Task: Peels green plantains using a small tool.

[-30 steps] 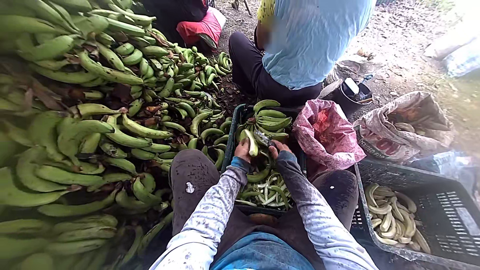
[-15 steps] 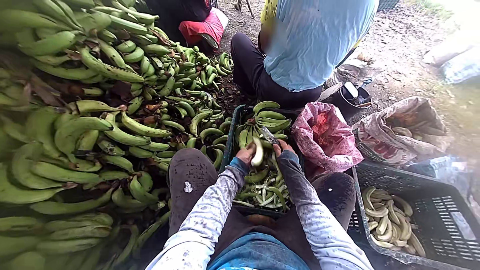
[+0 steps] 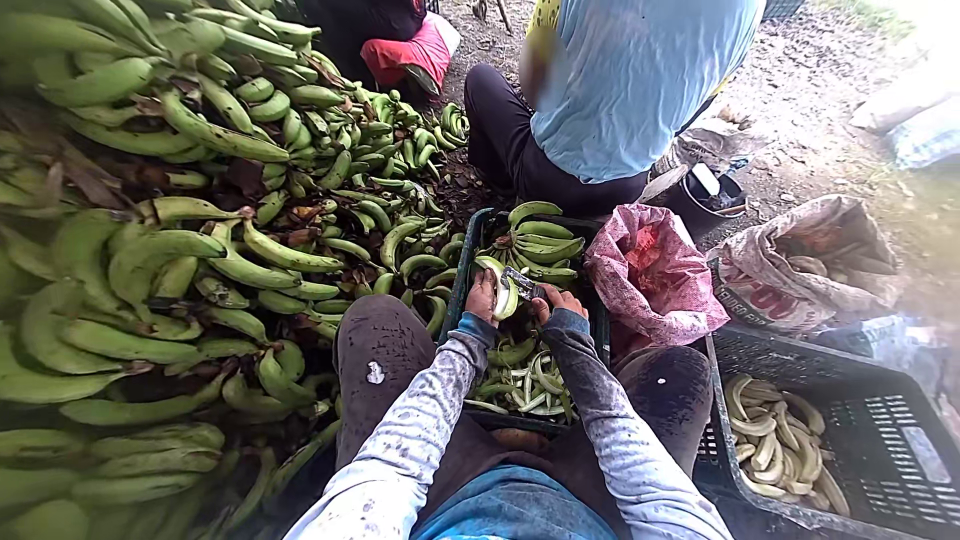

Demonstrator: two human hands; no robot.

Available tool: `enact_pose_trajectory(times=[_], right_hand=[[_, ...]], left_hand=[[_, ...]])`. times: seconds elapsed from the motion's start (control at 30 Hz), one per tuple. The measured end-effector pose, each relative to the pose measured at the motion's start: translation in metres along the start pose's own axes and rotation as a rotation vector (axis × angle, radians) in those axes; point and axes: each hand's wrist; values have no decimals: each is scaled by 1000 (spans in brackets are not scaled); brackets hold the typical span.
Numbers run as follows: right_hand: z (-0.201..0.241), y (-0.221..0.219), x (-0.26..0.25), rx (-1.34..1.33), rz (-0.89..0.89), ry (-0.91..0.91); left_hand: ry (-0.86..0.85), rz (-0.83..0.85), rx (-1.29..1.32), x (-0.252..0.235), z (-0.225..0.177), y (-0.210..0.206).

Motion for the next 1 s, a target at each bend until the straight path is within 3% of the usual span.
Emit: enact_pose_trajectory(times=[0.17, 0.3, 0.37, 0.43, 0.53, 0.63, 0.73, 0.8, 0.87, 0.9, 1.0], right_hand=[[-14, 24, 0, 43, -6, 55], [-20, 27, -3, 19, -75, -41], [-15, 32, -1, -49, -40, -32], [-7, 26, 5, -73, 19, -1], [3, 3, 23, -27, -16, 130], [10, -19, 36, 6, -200, 259], [15, -8, 34, -15, -90, 154], [12, 5, 26, -70, -7, 75], [6, 9, 22, -79, -37, 72], [5, 9, 23, -61, -54, 86], [4, 3, 27, 49, -144, 121]], left_hand=[[237, 601, -621, 3, -24, 16], [261, 931, -810, 5, -22, 13], [256, 754, -728, 4, -19, 11], [228, 393, -504, -6, -12, 13], [119, -69, 113, -17, -8, 8], [59, -338, 640, -24, -6, 3], [87, -290, 645, -17, -9, 2], [125, -37, 495, -9, -13, 3], [140, 156, 409, -10, -13, 8], [150, 163, 365, -10, -13, 10], [194, -20, 205, -4, -15, 1]])
Point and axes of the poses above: each hand's wrist, its own x-axis away from the middle knuckle, its own y-axis out of the back of the hand, z = x × y, and after that the axes turned 12 degrees about z, right-handed
